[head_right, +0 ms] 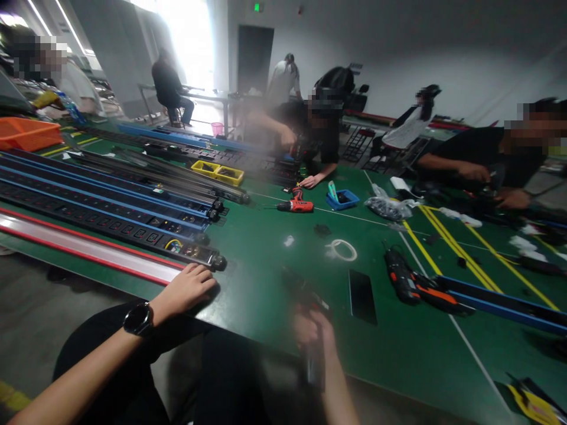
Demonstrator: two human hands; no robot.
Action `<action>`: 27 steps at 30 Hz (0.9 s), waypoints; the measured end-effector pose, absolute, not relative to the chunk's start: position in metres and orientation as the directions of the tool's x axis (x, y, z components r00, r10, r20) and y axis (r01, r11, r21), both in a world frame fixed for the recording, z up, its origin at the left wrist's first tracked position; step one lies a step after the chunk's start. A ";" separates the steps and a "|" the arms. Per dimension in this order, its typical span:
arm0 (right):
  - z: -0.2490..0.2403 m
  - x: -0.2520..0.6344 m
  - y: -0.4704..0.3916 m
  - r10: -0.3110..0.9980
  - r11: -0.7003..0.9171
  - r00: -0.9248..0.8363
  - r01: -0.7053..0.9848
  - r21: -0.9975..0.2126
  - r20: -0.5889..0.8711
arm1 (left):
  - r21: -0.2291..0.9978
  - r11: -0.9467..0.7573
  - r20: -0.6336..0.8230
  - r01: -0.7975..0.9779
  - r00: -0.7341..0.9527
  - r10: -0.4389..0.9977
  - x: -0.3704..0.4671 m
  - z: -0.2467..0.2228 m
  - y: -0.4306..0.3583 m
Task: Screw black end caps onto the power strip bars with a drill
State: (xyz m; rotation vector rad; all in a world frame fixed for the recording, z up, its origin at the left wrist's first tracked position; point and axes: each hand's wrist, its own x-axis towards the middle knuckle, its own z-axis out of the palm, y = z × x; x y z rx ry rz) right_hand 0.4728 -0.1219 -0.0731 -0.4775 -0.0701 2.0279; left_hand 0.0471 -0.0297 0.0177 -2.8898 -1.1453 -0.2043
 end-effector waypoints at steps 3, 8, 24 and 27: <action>-0.071 0.471 -0.123 0.863 -0.482 -0.402 -0.835 -0.265 -0.304 | 0.004 -0.761 0.149 0.648 0.753 0.641 0.060 0.017 -0.029; -0.068 0.468 -0.125 0.875 -0.444 -0.376 -0.874 -0.197 -0.304 | 0.033 -0.800 0.147 0.599 0.789 0.597 0.116 0.012 -0.032; -0.067 0.469 -0.121 0.884 -0.423 -0.334 -0.870 -0.255 -0.328 | 0.235 -0.672 0.361 0.702 0.579 0.731 0.164 0.022 -0.044; -0.069 0.472 -0.121 0.856 -0.485 -0.385 -0.829 -0.280 -0.345 | 0.223 -0.608 0.365 0.762 0.513 0.777 0.105 0.024 -0.044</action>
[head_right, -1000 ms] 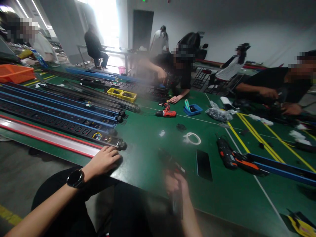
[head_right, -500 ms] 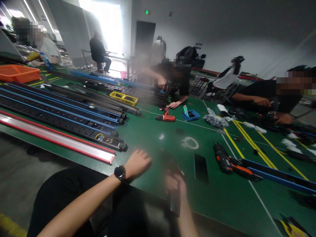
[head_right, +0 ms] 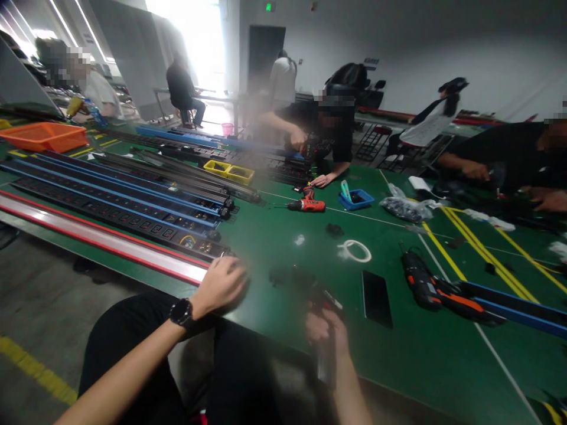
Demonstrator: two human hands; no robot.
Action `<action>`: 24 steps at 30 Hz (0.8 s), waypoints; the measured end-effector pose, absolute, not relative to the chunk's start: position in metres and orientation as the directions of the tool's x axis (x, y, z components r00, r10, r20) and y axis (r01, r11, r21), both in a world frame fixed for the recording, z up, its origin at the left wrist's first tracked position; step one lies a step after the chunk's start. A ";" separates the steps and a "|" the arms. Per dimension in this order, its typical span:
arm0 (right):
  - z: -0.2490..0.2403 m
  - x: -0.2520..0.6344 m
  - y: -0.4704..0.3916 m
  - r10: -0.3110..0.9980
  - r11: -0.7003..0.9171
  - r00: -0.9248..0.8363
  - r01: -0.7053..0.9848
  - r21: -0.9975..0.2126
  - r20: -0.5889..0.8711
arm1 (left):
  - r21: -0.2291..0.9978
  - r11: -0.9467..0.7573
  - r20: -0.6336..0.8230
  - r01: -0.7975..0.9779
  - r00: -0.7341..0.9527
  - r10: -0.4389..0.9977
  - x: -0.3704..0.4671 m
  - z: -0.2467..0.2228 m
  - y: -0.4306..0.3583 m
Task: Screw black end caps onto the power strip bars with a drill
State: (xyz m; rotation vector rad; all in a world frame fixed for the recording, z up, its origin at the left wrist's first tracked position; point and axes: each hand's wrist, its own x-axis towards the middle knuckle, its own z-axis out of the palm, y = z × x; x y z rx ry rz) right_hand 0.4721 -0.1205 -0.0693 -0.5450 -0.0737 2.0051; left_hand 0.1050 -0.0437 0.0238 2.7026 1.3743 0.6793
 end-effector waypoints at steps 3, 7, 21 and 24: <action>-0.065 0.467 -0.125 0.827 -0.545 -0.432 -0.773 -0.325 -0.360 | 0.235 -0.518 0.360 0.822 0.422 0.832 0.049 0.027 -0.029; -0.048 0.440 -0.136 0.785 -0.614 -0.498 -0.704 -0.357 -0.368 | 0.248 -0.481 0.332 0.841 0.393 0.858 0.003 0.020 -0.008; -0.058 0.381 -0.120 0.661 -0.728 -0.502 -0.610 -0.312 -0.558 | 0.268 -0.448 0.294 0.853 0.371 0.881 -0.009 0.001 -0.002; -0.055 0.380 -0.112 0.640 -0.753 -0.545 -0.585 -0.302 -0.542 | 0.263 -0.449 0.279 0.854 0.378 0.883 -0.009 0.002 0.001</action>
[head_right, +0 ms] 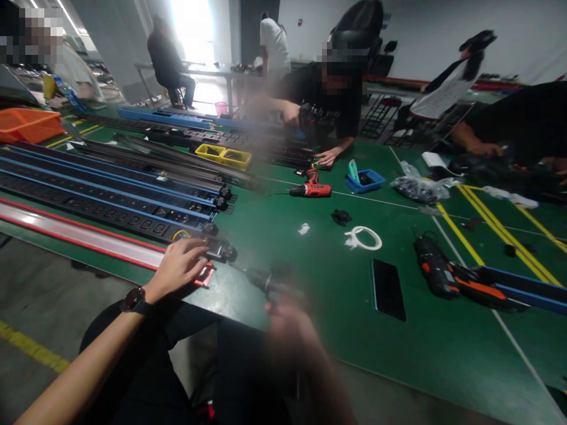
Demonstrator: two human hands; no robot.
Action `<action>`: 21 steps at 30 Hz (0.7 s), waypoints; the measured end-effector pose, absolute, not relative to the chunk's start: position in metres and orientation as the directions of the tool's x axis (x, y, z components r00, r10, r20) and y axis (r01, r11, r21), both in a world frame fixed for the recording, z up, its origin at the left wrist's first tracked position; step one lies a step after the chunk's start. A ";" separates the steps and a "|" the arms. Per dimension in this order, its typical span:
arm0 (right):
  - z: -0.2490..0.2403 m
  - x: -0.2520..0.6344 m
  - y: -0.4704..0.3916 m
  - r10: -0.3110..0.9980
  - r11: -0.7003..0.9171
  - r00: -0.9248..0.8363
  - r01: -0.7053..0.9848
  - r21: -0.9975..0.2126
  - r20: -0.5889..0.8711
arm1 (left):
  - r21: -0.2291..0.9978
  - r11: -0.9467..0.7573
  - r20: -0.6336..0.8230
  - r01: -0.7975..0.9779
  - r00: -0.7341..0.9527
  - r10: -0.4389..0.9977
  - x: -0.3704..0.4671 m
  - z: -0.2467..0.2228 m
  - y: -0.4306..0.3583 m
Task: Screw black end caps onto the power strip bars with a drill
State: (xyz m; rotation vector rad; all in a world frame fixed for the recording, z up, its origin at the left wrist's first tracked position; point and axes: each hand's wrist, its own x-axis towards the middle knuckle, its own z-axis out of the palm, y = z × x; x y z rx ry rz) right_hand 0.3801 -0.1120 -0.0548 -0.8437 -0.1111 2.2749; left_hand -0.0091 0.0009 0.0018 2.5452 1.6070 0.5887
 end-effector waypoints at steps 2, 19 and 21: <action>-0.053 0.377 -0.108 0.622 -0.770 -0.564 -0.564 -0.297 -0.543 | 0.266 -0.455 0.277 0.850 0.385 0.880 -0.008 0.003 0.006; -0.045 0.376 -0.102 0.596 -0.797 -0.539 -0.486 -0.358 -0.596 | 0.340 -0.544 0.259 0.768 0.479 0.839 0.011 -0.007 0.061; -0.043 0.376 -0.102 0.600 -0.794 -0.528 -0.483 -0.369 -0.601 | 0.338 -0.540 0.262 0.771 0.474 0.841 0.011 -0.008 0.060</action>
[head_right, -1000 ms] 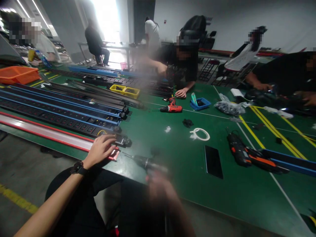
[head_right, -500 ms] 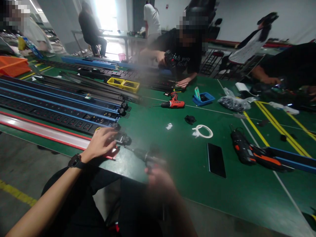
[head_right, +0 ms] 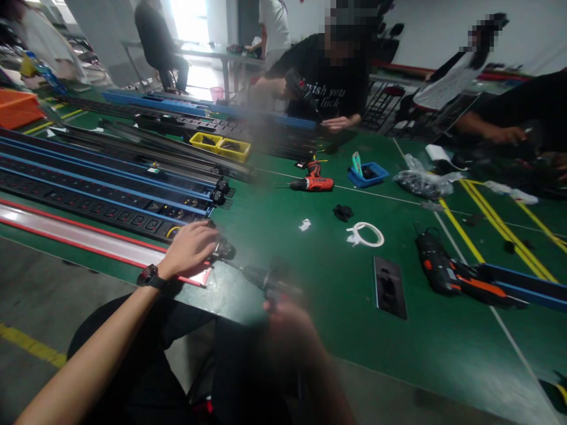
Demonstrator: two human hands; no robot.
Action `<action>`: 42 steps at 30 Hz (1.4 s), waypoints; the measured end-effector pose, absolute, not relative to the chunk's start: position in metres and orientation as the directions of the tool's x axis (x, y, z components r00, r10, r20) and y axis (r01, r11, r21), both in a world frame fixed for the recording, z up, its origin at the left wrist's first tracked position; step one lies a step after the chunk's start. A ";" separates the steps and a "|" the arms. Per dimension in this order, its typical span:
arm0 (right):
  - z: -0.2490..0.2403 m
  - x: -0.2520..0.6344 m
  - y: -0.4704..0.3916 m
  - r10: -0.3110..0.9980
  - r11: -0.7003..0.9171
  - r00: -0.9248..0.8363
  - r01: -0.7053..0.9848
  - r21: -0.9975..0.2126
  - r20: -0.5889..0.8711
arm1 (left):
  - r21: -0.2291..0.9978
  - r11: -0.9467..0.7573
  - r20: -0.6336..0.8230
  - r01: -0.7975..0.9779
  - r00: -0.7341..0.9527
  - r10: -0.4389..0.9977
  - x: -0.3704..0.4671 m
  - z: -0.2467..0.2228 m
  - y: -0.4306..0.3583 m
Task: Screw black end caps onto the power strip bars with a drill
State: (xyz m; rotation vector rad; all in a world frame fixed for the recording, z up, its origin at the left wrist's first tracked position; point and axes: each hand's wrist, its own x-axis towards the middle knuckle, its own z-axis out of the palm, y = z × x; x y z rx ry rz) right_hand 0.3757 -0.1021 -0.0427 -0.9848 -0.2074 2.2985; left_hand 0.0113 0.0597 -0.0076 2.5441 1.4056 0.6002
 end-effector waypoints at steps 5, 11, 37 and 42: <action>-0.039 0.373 -0.100 0.610 -0.787 -0.525 -0.491 -0.375 -0.593 | 0.337 -0.537 0.267 0.774 0.468 0.842 0.013 -0.006 0.059; -0.035 0.371 -0.099 0.603 -0.791 -0.503 -0.473 -0.388 -0.618 | 0.337 -0.534 0.278 0.775 0.460 0.843 0.013 -0.006 0.057; -0.031 0.365 -0.096 0.609 -0.786 -0.564 -0.521 -0.332 -0.558 | 0.331 -0.554 0.320 0.764 0.462 0.827 0.013 -0.015 0.061; -0.030 0.368 -0.095 0.624 -0.770 -0.462 -0.502 -0.394 -0.631 | 0.348 -0.536 0.302 0.769 0.449 0.841 0.011 -0.010 0.059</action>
